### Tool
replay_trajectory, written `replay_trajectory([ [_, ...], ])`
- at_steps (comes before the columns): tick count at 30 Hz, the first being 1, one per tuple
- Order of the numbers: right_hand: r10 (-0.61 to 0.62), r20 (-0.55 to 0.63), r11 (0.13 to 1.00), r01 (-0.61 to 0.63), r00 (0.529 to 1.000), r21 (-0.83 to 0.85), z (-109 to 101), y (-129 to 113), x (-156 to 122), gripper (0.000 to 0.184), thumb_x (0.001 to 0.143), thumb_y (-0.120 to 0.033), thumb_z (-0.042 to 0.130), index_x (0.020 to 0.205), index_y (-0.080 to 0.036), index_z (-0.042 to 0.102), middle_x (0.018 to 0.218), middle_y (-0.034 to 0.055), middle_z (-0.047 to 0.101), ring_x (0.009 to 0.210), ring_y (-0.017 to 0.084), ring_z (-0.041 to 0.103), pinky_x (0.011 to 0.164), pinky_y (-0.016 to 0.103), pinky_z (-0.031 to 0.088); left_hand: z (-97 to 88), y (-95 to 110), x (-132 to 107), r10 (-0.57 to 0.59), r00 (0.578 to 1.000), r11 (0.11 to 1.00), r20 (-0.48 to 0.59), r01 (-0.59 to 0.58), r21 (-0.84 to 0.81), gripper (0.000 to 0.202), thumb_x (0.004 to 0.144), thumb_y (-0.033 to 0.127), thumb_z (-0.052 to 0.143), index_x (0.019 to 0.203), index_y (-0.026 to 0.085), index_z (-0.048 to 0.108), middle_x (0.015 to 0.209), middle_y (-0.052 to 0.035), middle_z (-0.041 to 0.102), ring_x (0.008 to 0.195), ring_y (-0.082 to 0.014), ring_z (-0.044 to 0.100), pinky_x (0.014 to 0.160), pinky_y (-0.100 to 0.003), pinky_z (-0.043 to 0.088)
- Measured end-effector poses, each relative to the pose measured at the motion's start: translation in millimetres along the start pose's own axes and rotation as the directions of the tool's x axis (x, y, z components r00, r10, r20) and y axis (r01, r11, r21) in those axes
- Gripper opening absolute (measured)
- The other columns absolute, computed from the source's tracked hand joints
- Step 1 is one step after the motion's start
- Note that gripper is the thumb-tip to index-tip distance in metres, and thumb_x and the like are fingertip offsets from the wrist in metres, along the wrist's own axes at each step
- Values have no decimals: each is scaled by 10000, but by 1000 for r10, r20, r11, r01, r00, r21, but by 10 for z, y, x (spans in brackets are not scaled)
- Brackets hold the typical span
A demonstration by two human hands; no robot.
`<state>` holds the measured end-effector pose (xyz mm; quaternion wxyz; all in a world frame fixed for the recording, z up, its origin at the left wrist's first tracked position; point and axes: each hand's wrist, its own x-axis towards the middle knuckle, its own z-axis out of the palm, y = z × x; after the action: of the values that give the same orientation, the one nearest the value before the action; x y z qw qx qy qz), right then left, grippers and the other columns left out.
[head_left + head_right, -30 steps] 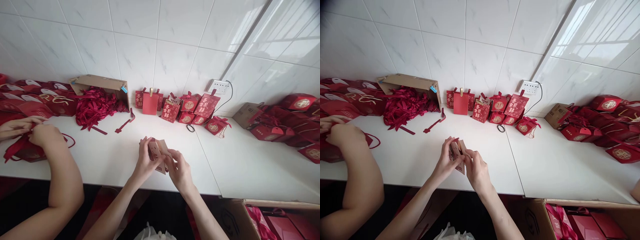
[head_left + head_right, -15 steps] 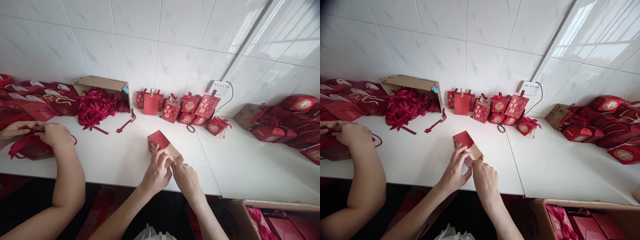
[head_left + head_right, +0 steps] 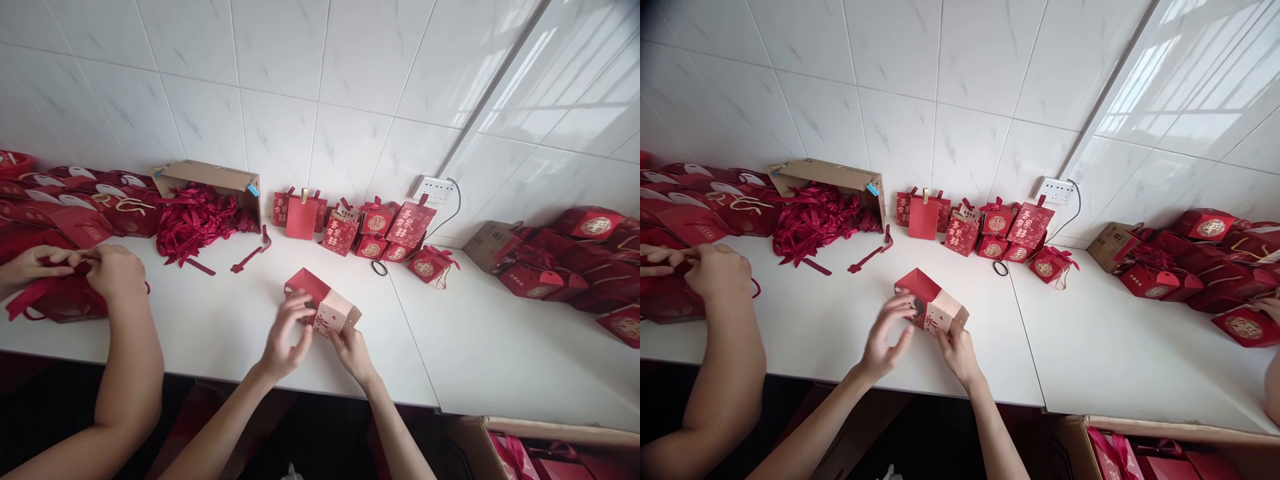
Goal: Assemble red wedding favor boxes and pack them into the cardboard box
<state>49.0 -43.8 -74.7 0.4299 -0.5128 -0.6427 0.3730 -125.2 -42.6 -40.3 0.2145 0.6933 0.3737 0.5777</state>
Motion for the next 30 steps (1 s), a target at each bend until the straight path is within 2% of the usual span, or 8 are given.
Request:
replay_trajectory([
  [3,82,22,942,-85,996,324,9,4,46,278,860,-382,459,901,-158,618,803,92,682,674,234,642,552,344,526,-146,-132,-51,-182,914,983,-362,176,-51,456,780,268,622,1202,273,451,1365,-87,424,1351,-273,316,1096,-481,287],
  [6,165,86,702,-178,983,689,64,-18,93,295,799,-362,522,985,-149,606,945,125,684,797,280,665,625,419,561,-211,-189,-69,-538,810,830,-234,463,-311,702,721,413,673,1309,287,311,1442,-120,322,1349,-298,326,1063,-481,334],
  [9,275,119,511,-249,954,823,195,-45,134,254,742,-303,542,937,-165,628,978,106,691,862,267,669,735,416,566,-145,-125,-68,-659,750,674,-51,559,-483,825,696,495,664,1352,259,222,1342,-161,440,1255,-315,456,992,-473,419],
  [13,335,219,315,-329,916,890,404,-81,178,228,710,-256,535,869,-154,662,907,81,713,802,221,677,749,336,561,32,27,-32,-470,862,841,-192,370,-395,956,649,409,732,1378,272,128,1393,-157,349,1273,-298,428,1006,-434,430],
  [17,279,232,242,-302,932,922,583,-142,233,244,706,-284,536,863,-161,677,897,59,716,823,206,666,793,307,542,141,59,-11,-231,897,973,-378,210,-95,877,685,255,712,1374,243,170,1392,-171,328,1269,-291,424,1008,-460,430],
  [20,279,208,228,-275,938,934,704,-175,265,266,781,-387,485,865,-206,661,893,27,710,845,194,664,811,312,535,132,31,-43,-2,927,998,-376,25,55,882,662,183,707,1384,217,203,1372,-183,362,1238,-306,452,926,-449,500],
  [27,194,278,182,-313,941,932,856,-299,265,382,853,-491,406,1040,-224,604,1079,62,670,1066,251,611,863,405,518,-83,31,-87,312,889,942,-335,-244,230,887,636,195,701,1393,196,239,1322,-193,425,1198,-319,485,848,-450,534],
  [30,248,266,246,-326,932,913,872,-301,278,364,841,-499,408,987,-226,600,1033,66,676,1046,253,617,844,412,524,-171,11,-81,396,854,908,-337,-311,280,916,605,204,722,1391,194,252,1323,-196,427,1189,-323,486,864,-467,522],
])
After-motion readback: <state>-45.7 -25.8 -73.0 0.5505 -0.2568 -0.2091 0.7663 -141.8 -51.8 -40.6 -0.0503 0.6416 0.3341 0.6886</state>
